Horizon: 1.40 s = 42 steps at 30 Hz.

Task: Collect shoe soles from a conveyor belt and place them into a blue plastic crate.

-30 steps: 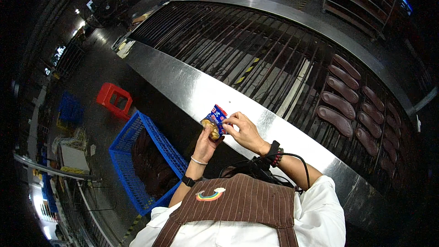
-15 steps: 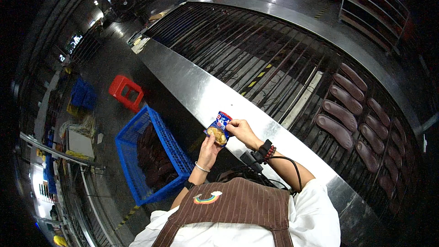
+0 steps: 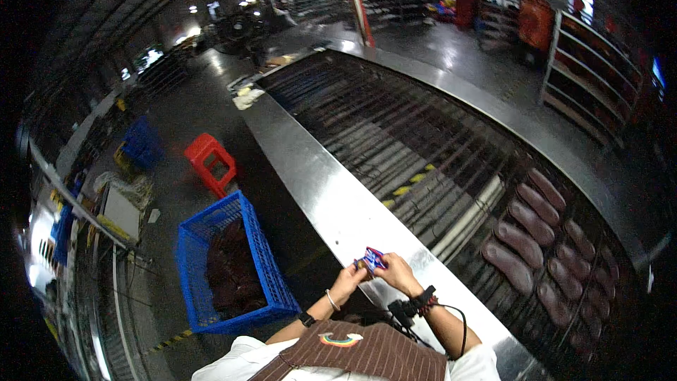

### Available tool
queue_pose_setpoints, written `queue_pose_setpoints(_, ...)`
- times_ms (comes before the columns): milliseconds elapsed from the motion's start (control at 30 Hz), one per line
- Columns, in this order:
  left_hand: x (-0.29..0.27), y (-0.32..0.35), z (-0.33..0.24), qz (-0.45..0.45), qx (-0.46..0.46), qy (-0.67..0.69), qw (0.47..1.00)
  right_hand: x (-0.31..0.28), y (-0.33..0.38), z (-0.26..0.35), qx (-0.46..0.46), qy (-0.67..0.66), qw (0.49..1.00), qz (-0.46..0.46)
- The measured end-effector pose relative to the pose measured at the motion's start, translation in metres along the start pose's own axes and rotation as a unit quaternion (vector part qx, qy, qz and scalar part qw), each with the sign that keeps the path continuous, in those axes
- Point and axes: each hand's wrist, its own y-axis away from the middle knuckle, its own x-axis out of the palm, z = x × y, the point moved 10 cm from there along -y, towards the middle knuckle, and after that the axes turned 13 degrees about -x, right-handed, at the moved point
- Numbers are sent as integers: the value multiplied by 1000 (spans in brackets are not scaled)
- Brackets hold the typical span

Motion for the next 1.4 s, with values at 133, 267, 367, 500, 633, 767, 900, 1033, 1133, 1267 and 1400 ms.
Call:
queue_pose_setpoints(133,17,-8,4,55,17,-60,997,9,23,-56,83,-87,993,-5)
queue_pose_setpoints(267,4,-1,12,21,1,-58,998,5,24,-21,109,-96,989,31)
queue_pose_setpoints(367,5,-8,22,37,-8,-62,997,19,27,-39,114,-46,987,99)
queue_pose_setpoints(500,6,-9,33,33,28,-57,997,17,31,-27,89,-89,989,72)
queue_pose_setpoints(633,18,-9,34,49,2,-84,995,23,45,-50,138,-120,981,64)
queue_pose_setpoints(767,26,3,26,67,-13,-22,997,30,45,-57,115,-102,985,84)
queue_pose_setpoints(900,25,-7,47,92,-31,5,995,31,43,-44,115,-33,986,115)
queue_pose_setpoints(1033,24,-10,29,79,-34,21,996,15,34,-43,110,12,993,41)
queue_pose_setpoints(1133,12,-22,23,76,-33,84,993,0,13,-22,73,39,997,-9)
queue_pose_setpoints(1267,-4,-27,-1,87,-43,83,992,13,-13,-19,111,60,989,77)
queue_pose_setpoints(1400,-33,-44,-26,72,-29,32,996,28,-45,-22,145,87,980,104)
